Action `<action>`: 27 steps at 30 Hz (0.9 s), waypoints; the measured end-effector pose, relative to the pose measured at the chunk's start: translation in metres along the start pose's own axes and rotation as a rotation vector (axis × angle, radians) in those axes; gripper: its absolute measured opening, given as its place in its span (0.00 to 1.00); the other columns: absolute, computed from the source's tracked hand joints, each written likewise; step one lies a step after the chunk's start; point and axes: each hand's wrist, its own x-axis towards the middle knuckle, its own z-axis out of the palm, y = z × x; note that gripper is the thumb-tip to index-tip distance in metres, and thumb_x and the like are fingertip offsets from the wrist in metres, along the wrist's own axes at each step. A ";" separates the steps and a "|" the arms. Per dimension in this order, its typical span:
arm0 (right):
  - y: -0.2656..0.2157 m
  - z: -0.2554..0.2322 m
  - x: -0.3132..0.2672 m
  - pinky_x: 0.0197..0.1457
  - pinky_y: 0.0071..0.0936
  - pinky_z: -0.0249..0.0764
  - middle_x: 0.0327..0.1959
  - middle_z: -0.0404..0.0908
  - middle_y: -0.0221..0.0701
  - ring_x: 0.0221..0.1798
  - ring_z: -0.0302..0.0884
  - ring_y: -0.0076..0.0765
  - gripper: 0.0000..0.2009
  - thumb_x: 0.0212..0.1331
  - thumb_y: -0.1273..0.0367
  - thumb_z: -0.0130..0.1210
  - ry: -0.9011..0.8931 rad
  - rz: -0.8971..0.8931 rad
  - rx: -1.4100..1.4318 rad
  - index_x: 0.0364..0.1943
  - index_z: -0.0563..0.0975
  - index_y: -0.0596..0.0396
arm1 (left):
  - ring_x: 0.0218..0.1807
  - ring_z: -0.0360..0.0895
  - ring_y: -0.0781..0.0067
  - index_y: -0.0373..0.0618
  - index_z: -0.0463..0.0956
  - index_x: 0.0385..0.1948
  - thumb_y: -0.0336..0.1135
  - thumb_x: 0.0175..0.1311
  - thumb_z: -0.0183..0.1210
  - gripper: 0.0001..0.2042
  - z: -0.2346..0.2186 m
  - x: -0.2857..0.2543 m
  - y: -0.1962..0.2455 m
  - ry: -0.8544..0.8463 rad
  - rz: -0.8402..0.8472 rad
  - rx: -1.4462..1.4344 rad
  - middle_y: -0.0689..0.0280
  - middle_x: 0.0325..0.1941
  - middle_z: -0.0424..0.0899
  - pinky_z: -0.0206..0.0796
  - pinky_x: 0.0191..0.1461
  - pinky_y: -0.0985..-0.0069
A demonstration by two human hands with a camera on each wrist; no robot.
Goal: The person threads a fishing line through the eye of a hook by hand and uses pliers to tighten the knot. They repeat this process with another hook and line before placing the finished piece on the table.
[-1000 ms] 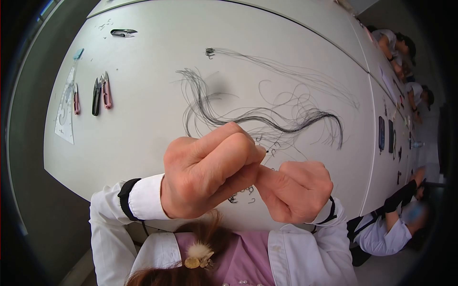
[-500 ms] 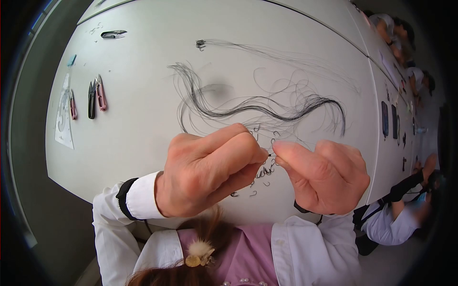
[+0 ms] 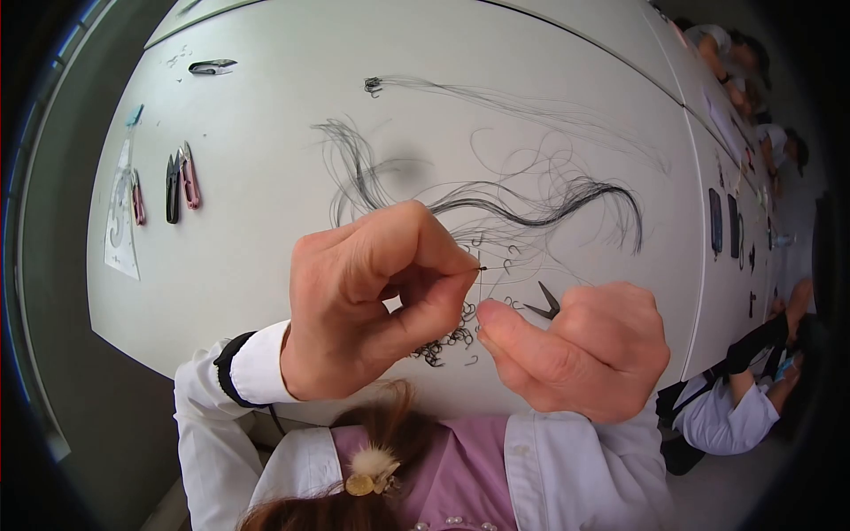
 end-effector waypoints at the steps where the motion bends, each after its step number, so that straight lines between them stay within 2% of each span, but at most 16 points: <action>1: 0.000 0.002 0.003 0.10 0.16 0.47 0.14 0.57 0.23 0.11 0.53 0.18 0.12 0.32 0.79 0.61 -0.001 -0.005 -0.001 0.29 0.81 0.60 | 0.26 0.70 0.82 0.37 0.71 0.26 0.18 0.51 0.56 0.04 -0.002 0.001 0.003 0.012 -0.074 -0.108 0.65 0.27 0.75 0.62 0.27 0.85; 3: 0.001 0.009 0.012 0.11 0.16 0.46 0.14 0.66 0.24 0.11 0.53 0.16 0.09 0.36 0.80 0.62 0.106 0.138 0.172 0.27 0.81 0.60 | 0.28 0.67 0.84 0.36 0.70 0.27 0.18 0.53 0.55 0.04 -0.003 0.000 0.008 0.031 -0.177 -0.253 0.64 0.28 0.74 0.59 0.31 0.86; 4: 0.004 0.010 0.012 0.11 0.16 0.46 0.14 0.66 0.24 0.11 0.53 0.16 0.09 0.36 0.80 0.62 0.105 0.131 0.171 0.27 0.81 0.60 | 0.28 0.67 0.84 0.36 0.70 0.27 0.18 0.53 0.55 0.04 -0.004 -0.001 0.008 0.036 -0.172 -0.252 0.64 0.28 0.74 0.59 0.31 0.86; 6: 0.011 0.013 0.006 0.13 0.15 0.51 0.18 0.76 0.25 0.12 0.57 0.10 0.06 0.42 0.80 0.62 0.025 0.559 0.710 0.28 0.81 0.61 | 0.27 0.67 0.83 0.37 0.70 0.27 0.18 0.52 0.56 0.05 -0.006 -0.001 0.007 0.040 -0.097 -0.303 0.64 0.28 0.75 0.59 0.30 0.86; 7: 0.016 0.014 0.001 0.16 0.12 0.55 0.21 0.79 0.26 0.15 0.59 0.06 0.04 0.49 0.78 0.60 -0.019 0.721 0.921 0.30 0.81 0.63 | 0.27 0.67 0.83 0.37 0.70 0.27 0.18 0.52 0.56 0.05 -0.007 -0.001 0.007 0.044 -0.094 -0.303 0.64 0.28 0.75 0.59 0.30 0.86; 8: 0.019 0.019 0.001 0.16 0.12 0.55 0.21 0.79 0.26 0.15 0.59 0.06 0.04 0.49 0.78 0.60 -0.020 0.717 0.919 0.30 0.81 0.63 | 0.26 0.68 0.83 0.37 0.71 0.26 0.18 0.52 0.56 0.05 -0.009 -0.001 0.007 0.013 -0.056 -0.264 0.63 0.28 0.75 0.60 0.29 0.85; 10: 0.024 0.029 0.002 0.19 0.09 0.55 0.21 0.79 0.25 0.16 0.59 0.06 0.03 0.51 0.78 0.59 0.105 0.902 1.263 0.30 0.80 0.64 | 0.25 0.69 0.82 0.37 0.71 0.26 0.17 0.51 0.56 0.05 -0.009 -0.001 0.006 -0.018 -0.018 -0.225 0.63 0.27 0.76 0.61 0.28 0.85; 11: 0.024 0.030 0.003 0.20 0.08 0.52 0.19 0.78 0.24 0.16 0.58 0.05 0.03 0.52 0.77 0.59 0.124 0.929 1.265 0.29 0.80 0.64 | 0.24 0.70 0.82 0.37 0.71 0.26 0.17 0.50 0.57 0.05 -0.008 0.000 0.006 -0.047 0.031 -0.139 0.63 0.27 0.76 0.62 0.27 0.85; 14: 0.029 0.025 0.001 0.19 0.07 0.52 0.16 0.76 0.22 0.16 0.58 0.05 0.03 0.51 0.77 0.60 0.055 0.877 1.142 0.29 0.80 0.63 | 0.23 0.74 0.80 0.38 0.72 0.24 0.17 0.48 0.58 0.06 -0.007 0.002 0.005 -0.089 0.108 -0.052 0.63 0.24 0.77 0.65 0.24 0.84; 17: 0.029 0.021 0.002 0.17 0.07 0.50 0.14 0.74 0.21 0.16 0.58 0.04 0.03 0.49 0.78 0.61 0.084 0.826 1.013 0.29 0.81 0.63 | 0.23 0.74 0.78 0.38 0.73 0.24 0.16 0.47 0.59 0.06 -0.006 0.003 0.004 -0.125 0.166 -0.004 0.63 0.23 0.77 0.66 0.25 0.83; 21: 0.028 0.017 0.003 0.16 0.08 0.48 0.15 0.76 0.21 0.15 0.57 0.04 0.03 0.48 0.78 0.62 0.110 0.714 0.877 0.29 0.81 0.61 | 0.22 0.75 0.75 0.40 0.74 0.22 0.16 0.43 0.60 0.08 -0.003 0.003 0.003 -0.134 0.212 0.061 0.65 0.22 0.76 0.67 0.24 0.81; 23: 0.026 0.016 0.006 0.16 0.10 0.47 0.17 0.77 0.22 0.15 0.56 0.04 0.03 0.48 0.78 0.63 0.159 0.595 0.750 0.28 0.82 0.58 | 0.22 0.75 0.74 0.40 0.73 0.22 0.16 0.43 0.61 0.08 -0.003 0.003 0.004 -0.140 0.227 0.083 0.65 0.22 0.76 0.67 0.24 0.81; 27: 0.026 0.015 0.006 0.15 0.11 0.47 0.19 0.79 0.23 0.14 0.55 0.05 0.03 0.48 0.78 0.63 0.129 0.566 0.680 0.28 0.82 0.57 | 0.22 0.76 0.73 0.41 0.73 0.22 0.17 0.42 0.62 0.08 -0.004 0.002 0.004 -0.149 0.220 0.104 0.66 0.22 0.77 0.67 0.24 0.81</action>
